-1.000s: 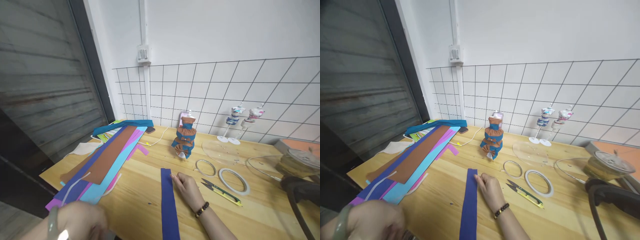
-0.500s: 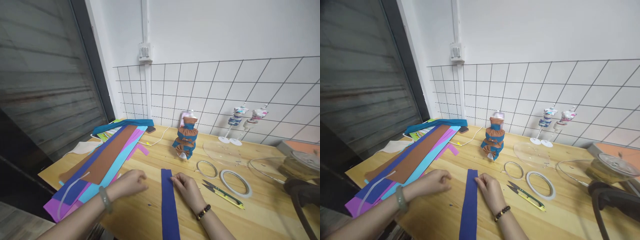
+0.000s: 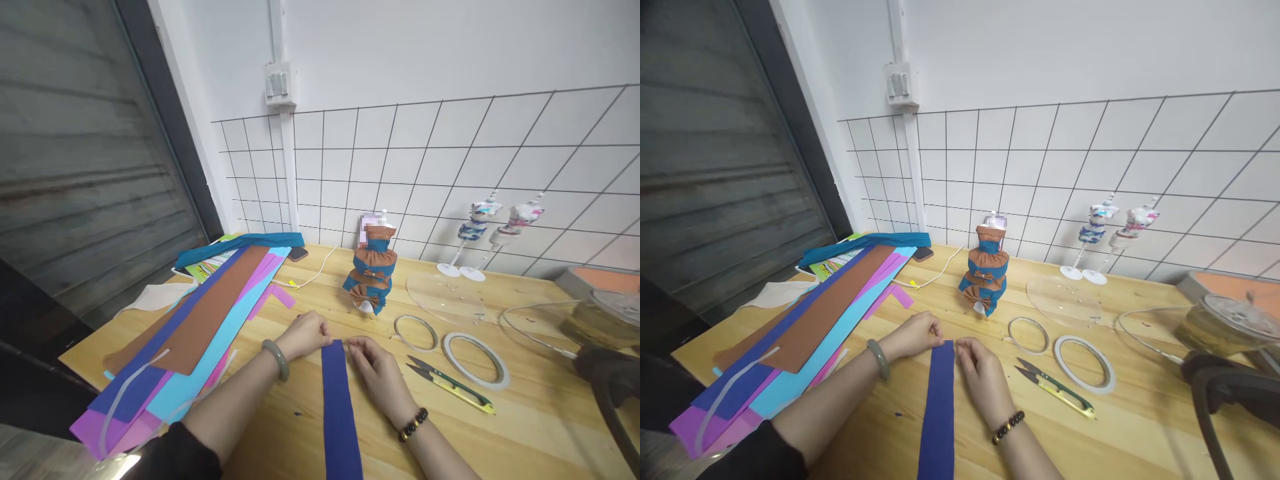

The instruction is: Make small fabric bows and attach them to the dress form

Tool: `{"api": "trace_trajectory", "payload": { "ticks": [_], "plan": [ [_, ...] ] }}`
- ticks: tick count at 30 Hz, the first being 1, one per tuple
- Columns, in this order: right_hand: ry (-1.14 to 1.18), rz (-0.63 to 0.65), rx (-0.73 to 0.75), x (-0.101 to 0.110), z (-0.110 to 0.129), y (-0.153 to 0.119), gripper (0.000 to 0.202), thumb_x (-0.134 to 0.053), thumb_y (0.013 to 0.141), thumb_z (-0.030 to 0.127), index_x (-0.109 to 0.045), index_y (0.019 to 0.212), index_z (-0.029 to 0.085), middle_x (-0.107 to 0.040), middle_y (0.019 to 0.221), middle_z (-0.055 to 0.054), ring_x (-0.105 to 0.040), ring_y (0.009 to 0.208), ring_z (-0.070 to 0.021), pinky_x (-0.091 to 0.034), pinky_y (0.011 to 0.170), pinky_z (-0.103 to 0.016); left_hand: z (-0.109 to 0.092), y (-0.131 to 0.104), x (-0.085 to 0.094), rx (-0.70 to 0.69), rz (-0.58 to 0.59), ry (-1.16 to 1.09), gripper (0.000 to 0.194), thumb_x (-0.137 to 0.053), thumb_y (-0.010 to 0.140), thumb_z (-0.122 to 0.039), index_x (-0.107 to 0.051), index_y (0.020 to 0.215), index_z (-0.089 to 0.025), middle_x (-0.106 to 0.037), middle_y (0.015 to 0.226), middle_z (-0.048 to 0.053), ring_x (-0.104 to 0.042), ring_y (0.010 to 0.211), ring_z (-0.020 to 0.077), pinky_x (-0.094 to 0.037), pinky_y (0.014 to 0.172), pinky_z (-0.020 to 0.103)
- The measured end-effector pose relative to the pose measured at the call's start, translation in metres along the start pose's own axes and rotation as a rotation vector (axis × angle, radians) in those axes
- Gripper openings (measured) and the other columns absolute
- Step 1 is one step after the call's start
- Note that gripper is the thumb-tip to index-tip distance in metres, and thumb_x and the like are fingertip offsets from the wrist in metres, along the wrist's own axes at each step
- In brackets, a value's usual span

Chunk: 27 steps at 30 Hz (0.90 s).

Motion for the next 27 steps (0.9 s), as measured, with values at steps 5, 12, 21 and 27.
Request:
{"api": "trace_trajectory", "payload": {
  "ticks": [5, 12, 21, 27],
  "plan": [
    [0.004, -0.091, -0.027, 0.003, -0.003, 0.000, 0.026, -0.046, 0.082, 0.035, -0.060, 0.092, 0.015, -0.069, 0.083, -0.010, -0.063, 0.075, -0.0220, -0.049, 0.070, -0.034, 0.003, 0.001, -0.002, -0.059, 0.074, -0.119, 0.021, -0.054, 0.069, -0.033, -0.062, 0.072, -0.014, -0.063, 0.070, 0.002, -0.056, 0.066, 0.0140, -0.039, 0.058, 0.022],
    [0.030, -0.096, -0.067, 0.001, -0.008, 0.001, 0.029, -0.046, 0.082, 0.037, -0.057, 0.097, 0.014, -0.067, 0.082, -0.011, -0.062, 0.074, -0.0221, -0.048, 0.069, -0.035, 0.011, -0.001, -0.012, -0.058, 0.035, -0.222, 0.043, -0.067, 0.056, -0.027, -0.062, 0.097, -0.016, -0.062, 0.084, 0.004, -0.055, 0.072, 0.0156, -0.041, 0.060, 0.023],
    [0.110, -0.077, -0.115, -0.005, -0.009, -0.002, 0.036, -0.053, 0.078, 0.039, -0.054, 0.103, 0.014, -0.064, 0.080, -0.007, -0.060, 0.069, -0.0184, -0.049, 0.066, -0.030, 0.005, -0.004, -0.008, -0.076, 0.036, -0.544, 0.040, -0.062, 0.068, -0.025, -0.059, 0.106, -0.012, -0.064, 0.101, 0.009, -0.059, 0.086, 0.0176, -0.045, 0.076, 0.028],
    [0.165, 0.156, -0.243, -0.018, -0.003, -0.008, 0.040, -0.057, 0.073, 0.041, -0.057, 0.105, 0.017, -0.064, 0.071, -0.002, -0.059, 0.066, -0.0181, -0.046, 0.058, -0.026, -0.001, -0.004, 0.004, -0.137, -0.084, -0.907, 0.025, -0.071, 0.060, -0.028, -0.068, 0.080, -0.012, -0.066, 0.084, 0.008, -0.060, 0.081, 0.0193, -0.045, 0.078, 0.030]
  ]
}}
Point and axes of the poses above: each hand's wrist, its own y-axis towards the middle knuckle, its own x-axis out of the back of the hand, z = x × y, the point moved 5 cm from there along y, towards the middle knuckle
